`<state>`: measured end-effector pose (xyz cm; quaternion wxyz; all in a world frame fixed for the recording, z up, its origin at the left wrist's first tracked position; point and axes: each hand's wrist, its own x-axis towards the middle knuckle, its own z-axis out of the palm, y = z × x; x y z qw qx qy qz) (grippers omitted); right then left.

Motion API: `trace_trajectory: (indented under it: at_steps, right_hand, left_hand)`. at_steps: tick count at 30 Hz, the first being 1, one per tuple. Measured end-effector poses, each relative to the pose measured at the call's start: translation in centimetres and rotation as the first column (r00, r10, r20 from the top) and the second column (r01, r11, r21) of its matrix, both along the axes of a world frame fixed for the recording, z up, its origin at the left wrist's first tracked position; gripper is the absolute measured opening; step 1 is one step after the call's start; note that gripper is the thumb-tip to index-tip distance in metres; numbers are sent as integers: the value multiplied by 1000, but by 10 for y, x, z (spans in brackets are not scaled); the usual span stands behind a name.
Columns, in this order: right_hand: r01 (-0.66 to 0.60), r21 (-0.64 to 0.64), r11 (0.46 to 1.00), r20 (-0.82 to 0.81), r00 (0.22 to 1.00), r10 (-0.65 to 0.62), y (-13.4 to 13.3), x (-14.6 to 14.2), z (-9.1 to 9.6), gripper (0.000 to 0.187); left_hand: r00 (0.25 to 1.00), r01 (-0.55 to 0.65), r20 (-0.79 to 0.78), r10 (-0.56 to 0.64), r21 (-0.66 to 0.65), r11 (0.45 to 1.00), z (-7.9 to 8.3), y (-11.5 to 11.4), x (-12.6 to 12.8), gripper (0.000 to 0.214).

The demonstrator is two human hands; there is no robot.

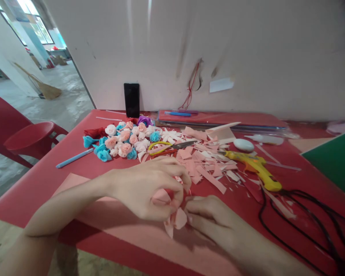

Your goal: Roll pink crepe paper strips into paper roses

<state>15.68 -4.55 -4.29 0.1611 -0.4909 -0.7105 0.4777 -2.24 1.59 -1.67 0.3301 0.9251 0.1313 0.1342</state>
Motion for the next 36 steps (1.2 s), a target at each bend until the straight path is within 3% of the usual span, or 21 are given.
trace_trajectory:
  at_steps: [10, 17, 24, 30, 36]
  right_hand:
    - [56, -191, 980, -41, 997, -64, 0, 3, 5, 26]
    - [227, -356, 906, -100, 955, -278, -5, -3, 9, 20]
    - [66, -450, 891, -181, 970, -163, 0, -2, 9, 20]
    - [155, -443, 883, -138, 961, -238, -4, -6, 13, 20]
    - [67, -446, 892, -180, 970, -163, 0, -2, 14, 20]
  left_hand:
    - [973, 189, 157, -167, -132, 973, -5, 11, 0, 9]
    - [980, 73, 191, -57, -78, 994, -4, 11, -3, 9]
    - [980, 94, 185, -73, -109, 990, -5, 10, 1, 9]
    - [977, 118, 187, -98, -96, 988, -5, 9, 1, 9]
    - [977, 127, 187, -105, -109, 986, -7, 12, 0, 12]
